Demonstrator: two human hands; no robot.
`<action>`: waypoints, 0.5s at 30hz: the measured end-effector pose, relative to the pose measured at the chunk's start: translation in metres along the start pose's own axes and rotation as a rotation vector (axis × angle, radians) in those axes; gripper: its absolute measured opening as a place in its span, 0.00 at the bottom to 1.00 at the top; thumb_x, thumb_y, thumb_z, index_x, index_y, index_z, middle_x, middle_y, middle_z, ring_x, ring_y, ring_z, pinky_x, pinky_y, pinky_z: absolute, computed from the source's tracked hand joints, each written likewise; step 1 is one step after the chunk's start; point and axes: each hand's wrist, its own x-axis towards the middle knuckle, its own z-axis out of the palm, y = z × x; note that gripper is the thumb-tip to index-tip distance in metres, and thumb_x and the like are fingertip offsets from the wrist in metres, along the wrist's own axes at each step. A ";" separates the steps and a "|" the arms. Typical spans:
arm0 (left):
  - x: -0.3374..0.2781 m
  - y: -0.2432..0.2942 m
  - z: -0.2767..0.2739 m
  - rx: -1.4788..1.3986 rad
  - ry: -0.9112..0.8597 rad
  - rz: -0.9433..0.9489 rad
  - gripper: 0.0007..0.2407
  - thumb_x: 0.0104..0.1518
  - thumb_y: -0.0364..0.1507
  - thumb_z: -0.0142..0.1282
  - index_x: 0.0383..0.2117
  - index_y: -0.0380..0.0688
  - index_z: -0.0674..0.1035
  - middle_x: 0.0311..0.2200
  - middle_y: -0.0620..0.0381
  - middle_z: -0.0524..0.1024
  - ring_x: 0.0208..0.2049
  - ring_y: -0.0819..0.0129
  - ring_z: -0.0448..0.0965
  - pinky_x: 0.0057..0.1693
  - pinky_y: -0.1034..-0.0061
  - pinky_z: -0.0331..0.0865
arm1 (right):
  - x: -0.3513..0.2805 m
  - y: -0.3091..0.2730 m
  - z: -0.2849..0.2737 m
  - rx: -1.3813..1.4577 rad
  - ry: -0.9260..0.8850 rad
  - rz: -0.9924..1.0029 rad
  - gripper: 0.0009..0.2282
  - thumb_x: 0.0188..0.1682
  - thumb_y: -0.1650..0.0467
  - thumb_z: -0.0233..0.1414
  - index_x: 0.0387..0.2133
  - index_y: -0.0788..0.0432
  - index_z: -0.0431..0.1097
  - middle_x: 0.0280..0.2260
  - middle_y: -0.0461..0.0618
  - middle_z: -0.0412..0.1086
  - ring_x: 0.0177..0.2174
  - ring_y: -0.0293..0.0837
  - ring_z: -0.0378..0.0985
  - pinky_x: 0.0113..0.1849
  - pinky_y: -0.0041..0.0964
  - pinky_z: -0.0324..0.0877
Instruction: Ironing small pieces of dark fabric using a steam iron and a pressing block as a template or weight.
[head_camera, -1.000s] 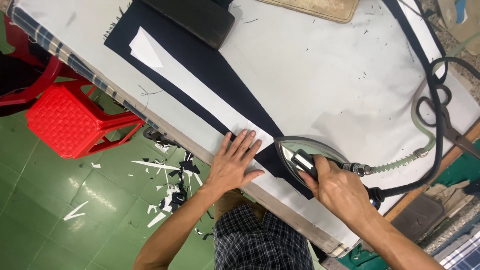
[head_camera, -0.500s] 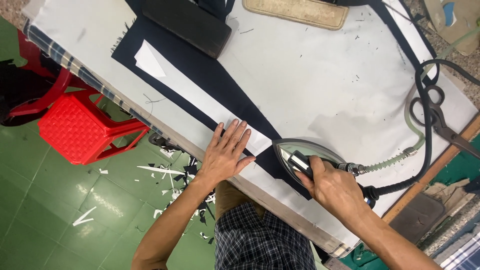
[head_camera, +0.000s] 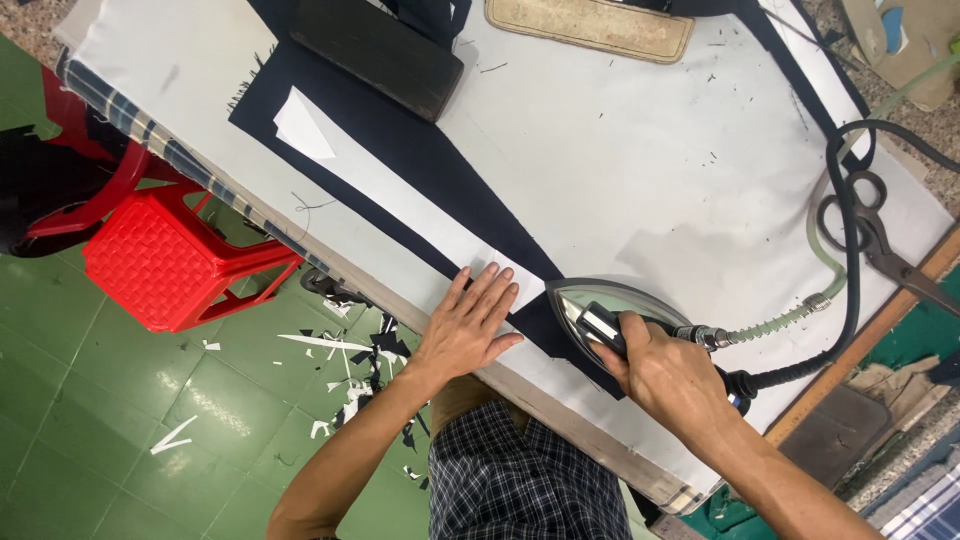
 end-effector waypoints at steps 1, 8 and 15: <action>0.000 0.001 0.001 0.001 0.001 0.000 0.26 0.63 0.50 0.45 0.58 0.43 0.74 0.63 0.48 0.69 0.66 0.56 0.65 0.72 0.52 0.50 | 0.000 -0.001 -0.002 -0.001 0.001 0.000 0.20 0.54 0.55 0.43 0.47 0.57 0.64 0.23 0.51 0.75 0.21 0.48 0.84 0.26 0.38 0.78; 0.000 0.007 0.004 -0.014 -0.023 -0.028 0.27 0.63 0.50 0.45 0.59 0.42 0.73 0.63 0.47 0.68 0.66 0.56 0.64 0.72 0.51 0.48 | 0.002 -0.004 -0.006 -0.003 -0.012 0.009 0.20 0.54 0.55 0.44 0.47 0.57 0.65 0.22 0.52 0.75 0.21 0.49 0.84 0.25 0.39 0.77; -0.004 0.015 0.004 -0.029 0.007 -0.036 0.27 0.63 0.50 0.44 0.59 0.41 0.72 0.63 0.47 0.67 0.67 0.56 0.64 0.72 0.52 0.48 | 0.000 -0.007 -0.004 -0.025 -0.004 0.003 0.20 0.55 0.55 0.42 0.46 0.58 0.65 0.21 0.52 0.74 0.21 0.50 0.84 0.25 0.41 0.77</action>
